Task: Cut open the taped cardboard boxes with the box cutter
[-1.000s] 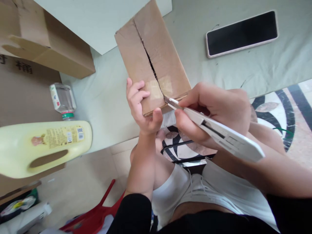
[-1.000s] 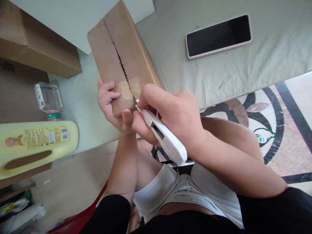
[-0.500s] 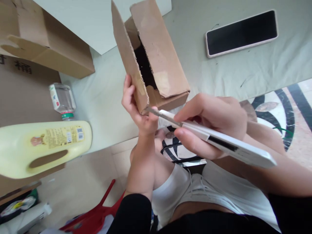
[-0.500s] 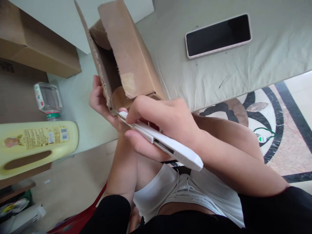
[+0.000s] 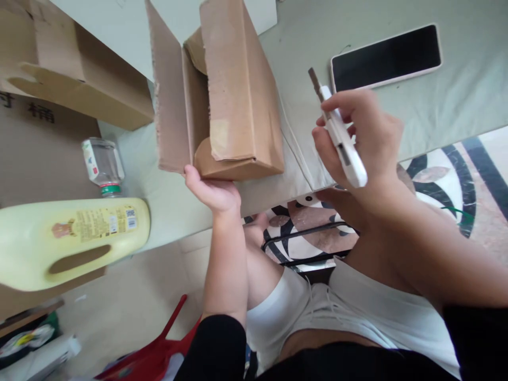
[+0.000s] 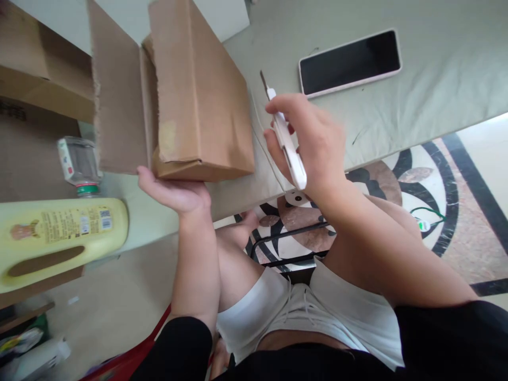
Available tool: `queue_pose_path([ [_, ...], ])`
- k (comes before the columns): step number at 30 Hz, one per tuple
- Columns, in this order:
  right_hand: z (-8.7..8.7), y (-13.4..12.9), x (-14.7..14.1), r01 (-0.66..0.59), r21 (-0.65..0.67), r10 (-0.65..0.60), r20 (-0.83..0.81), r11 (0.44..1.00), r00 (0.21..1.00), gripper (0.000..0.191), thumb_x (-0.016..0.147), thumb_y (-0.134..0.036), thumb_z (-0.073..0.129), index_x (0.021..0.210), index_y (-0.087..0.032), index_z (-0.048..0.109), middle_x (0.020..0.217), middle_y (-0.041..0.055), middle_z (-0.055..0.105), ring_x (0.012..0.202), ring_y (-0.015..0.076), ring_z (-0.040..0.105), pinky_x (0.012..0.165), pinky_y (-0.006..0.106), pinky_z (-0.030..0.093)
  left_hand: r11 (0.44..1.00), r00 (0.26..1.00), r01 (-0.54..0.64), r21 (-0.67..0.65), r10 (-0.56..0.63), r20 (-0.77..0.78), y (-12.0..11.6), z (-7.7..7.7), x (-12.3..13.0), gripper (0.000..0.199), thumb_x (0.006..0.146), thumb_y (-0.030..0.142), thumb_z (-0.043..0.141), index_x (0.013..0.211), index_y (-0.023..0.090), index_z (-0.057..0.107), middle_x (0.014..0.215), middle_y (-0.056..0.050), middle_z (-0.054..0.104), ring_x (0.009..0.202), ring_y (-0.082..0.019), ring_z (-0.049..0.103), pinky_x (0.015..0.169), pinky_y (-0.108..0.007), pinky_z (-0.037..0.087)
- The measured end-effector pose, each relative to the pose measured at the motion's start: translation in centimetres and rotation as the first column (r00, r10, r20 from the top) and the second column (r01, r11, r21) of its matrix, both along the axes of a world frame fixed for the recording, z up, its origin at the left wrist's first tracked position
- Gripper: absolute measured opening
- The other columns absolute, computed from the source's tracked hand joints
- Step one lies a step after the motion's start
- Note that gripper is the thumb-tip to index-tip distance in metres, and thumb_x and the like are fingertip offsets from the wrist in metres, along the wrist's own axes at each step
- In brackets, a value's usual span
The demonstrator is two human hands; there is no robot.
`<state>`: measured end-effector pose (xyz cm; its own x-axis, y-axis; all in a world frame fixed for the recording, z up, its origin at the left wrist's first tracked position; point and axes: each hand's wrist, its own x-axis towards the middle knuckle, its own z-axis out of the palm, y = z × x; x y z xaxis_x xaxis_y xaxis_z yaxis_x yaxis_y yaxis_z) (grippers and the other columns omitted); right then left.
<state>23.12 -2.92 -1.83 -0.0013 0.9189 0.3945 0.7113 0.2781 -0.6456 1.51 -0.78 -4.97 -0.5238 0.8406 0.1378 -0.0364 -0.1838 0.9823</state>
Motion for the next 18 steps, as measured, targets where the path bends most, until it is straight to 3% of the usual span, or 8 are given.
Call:
queue_pose_path([
  [5,-1.7,1.7,0.3,-0.016,-0.179,0.068,0.290,0.984,0.955,0.040,0.090,-0.026,0.050,0.129,-0.023,0.059,0.116,0.0113,0.067,0.103,0.0282,0.061,0.087,0.042,0.050,0.984,0.977,-0.149,0.102,0.131,0.167,0.4,0.6,-0.6,0.055,0.089,0.058,0.028,0.124,0.022,0.052,0.131,-0.007,0.062,0.136,-0.023,0.053,0.112,-0.035,0.046],
  [8,-3.6,2.4,0.2,-0.031,-0.268,0.128,0.354,0.963,0.927,0.046,0.088,-0.017,0.046,0.132,-0.020,0.060,0.114,0.0120,0.068,0.105,0.0296,0.058,0.088,0.042,0.048,0.998,0.953,-0.058,0.010,0.052,0.300,0.1,0.6,-1.5,0.053,0.084,0.058,0.034,0.120,0.026,0.056,0.128,-0.006,0.066,0.134,-0.024,0.055,0.107,-0.034,0.050],
  [13,-5.4,3.1,-0.3,-0.055,-0.275,0.147,0.324,0.960,0.934,0.051,0.088,-0.012,0.038,0.129,-0.023,0.067,0.123,0.0105,0.065,0.115,0.0319,0.057,0.096,0.048,0.047,0.969,0.870,0.177,-0.171,-0.073,0.488,-0.1,0.5,-2.5,0.050,0.080,0.056,0.038,0.112,0.026,0.062,0.121,-0.007,0.070,0.130,-0.025,0.058,0.094,-0.032,0.055],
  [15,-5.6,3.2,-0.3,-0.085,-0.230,0.150,0.283,0.970,0.947,0.049,0.086,-0.012,0.040,0.123,-0.022,0.071,0.130,0.0103,0.062,0.118,0.0325,0.057,0.099,0.049,0.048,0.965,0.875,0.190,-0.180,-0.084,0.477,0.1,0.2,-2.6,0.049,0.081,0.055,0.040,0.111,0.024,0.063,0.118,-0.009,0.071,0.128,-0.025,0.059,0.091,-0.031,0.056],
  [18,-5.9,3.3,-0.2,-0.155,-0.152,0.175,0.126,0.976,0.977,0.045,0.085,-0.016,0.045,0.122,-0.021,0.071,0.132,0.0116,0.061,0.120,0.0302,0.060,0.103,0.049,0.049,0.968,0.938,0.136,-0.211,-0.057,0.341,0.7,-0.7,-2.8,0.044,0.080,0.051,0.051,0.113,0.024,0.060,0.122,-0.010,0.068,0.125,-0.026,0.060,0.091,-0.033,0.056],
])
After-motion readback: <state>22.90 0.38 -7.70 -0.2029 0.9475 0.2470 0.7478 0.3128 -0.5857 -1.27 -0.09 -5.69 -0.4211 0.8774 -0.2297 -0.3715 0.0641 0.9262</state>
